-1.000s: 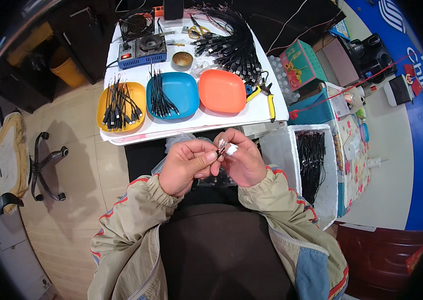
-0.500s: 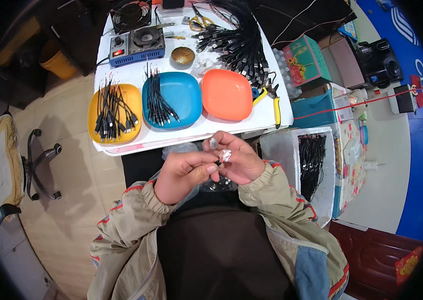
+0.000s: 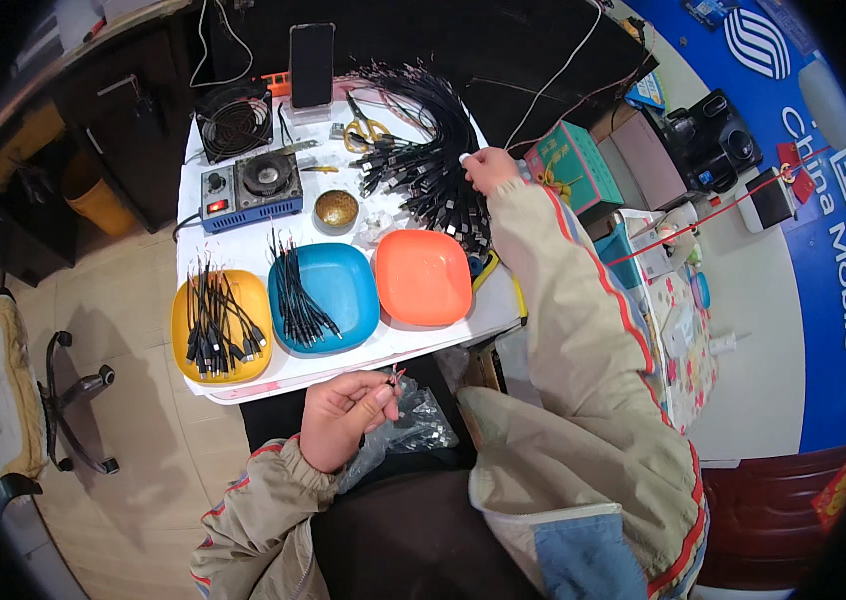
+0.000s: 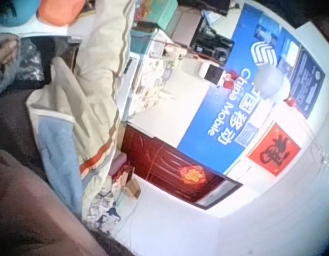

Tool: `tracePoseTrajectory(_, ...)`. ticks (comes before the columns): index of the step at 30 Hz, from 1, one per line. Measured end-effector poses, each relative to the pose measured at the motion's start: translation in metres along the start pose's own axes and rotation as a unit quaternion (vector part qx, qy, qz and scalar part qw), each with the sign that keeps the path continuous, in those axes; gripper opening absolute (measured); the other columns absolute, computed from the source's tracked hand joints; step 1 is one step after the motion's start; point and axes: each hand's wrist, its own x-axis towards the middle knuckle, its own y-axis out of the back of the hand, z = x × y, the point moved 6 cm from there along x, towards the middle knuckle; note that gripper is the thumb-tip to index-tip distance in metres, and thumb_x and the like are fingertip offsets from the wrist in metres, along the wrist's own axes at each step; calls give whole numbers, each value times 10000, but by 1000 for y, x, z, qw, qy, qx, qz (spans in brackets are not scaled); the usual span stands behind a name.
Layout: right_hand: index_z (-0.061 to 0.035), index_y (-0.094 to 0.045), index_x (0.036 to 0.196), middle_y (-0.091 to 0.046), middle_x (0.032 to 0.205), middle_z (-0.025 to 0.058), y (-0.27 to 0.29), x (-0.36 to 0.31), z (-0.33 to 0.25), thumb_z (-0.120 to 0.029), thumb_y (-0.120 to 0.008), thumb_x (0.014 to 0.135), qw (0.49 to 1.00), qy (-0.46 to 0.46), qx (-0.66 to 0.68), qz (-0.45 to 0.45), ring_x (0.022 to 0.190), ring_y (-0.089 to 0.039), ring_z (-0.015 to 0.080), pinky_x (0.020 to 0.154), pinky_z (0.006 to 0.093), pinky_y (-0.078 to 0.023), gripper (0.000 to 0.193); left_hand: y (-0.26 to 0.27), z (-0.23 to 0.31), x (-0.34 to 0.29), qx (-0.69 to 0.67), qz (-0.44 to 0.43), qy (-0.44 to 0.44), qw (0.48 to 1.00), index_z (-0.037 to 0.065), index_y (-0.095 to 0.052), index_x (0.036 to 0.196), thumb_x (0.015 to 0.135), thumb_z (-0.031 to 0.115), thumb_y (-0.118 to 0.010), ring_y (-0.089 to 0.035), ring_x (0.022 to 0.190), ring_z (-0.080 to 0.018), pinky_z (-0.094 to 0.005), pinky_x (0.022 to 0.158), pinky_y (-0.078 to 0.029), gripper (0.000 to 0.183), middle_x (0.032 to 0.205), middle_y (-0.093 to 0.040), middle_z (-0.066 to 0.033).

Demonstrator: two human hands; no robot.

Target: The person assembles small electronic components by hand, inserting wires into connectors and organizing them into trays. They repeatedly pick up wires, align them, and place them into colored trays on the table.

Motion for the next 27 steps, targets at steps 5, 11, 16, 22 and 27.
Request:
tracePoseTrajectory(5,6,-696,788,-657,646,125,-31,58,1,-365,-698,745,972,42,-220,67,516,-615,183,556,329,-497,374,-1,1,-4,3,-4,-18,1000,-47,-611,1027,944,46,-537,-425,572,-52,-190,517,-338,145,757,-622,-73)
tracePoseTrajectory(11,-14,-668,670,-632,599,111,-32,68,32,-254,-711,710,998,-48,39,32,493,-594,189,521,344,-485,247,6,0,-9,-2,5,-30,1000,-54,-608,1026,948,47,-532,-429,564,-56,-193,516,-343,149,759,-623,-75)
tracePoseTrajectory(16,-59,-669,982,-658,769,129,-38,65,-35,-98,-692,740,959,270,-79,19,772,-647,305,729,382,-504,246,6,-4,-11,-14,5,-21,1000,-55,-608,1026,947,47,-535,-438,564,-59,-193,519,-347,148,760,-624,-73)
tracePoseTrajectory(22,-92,-694,947,-643,972,124,-45,53,-64,-67,-625,781,879,351,-322,-25,950,-630,311,824,400,-514,182,18,0,-8,8,35,-24,999,-53,-606,1022,948,50,-536,-443,566,-60,-191,519,-348,145,760,-621,-69)
tracePoseTrajectory(27,-83,-688,930,-657,993,87,-20,19,-63,-57,-559,786,825,439,-355,26,918,-651,276,783,375,-532,194,18,-3,-6,-1,33,-15,999,-51,-615,1002,937,35,-538,-446,548,-68,-194,504,-344,133,751,-627,-89)
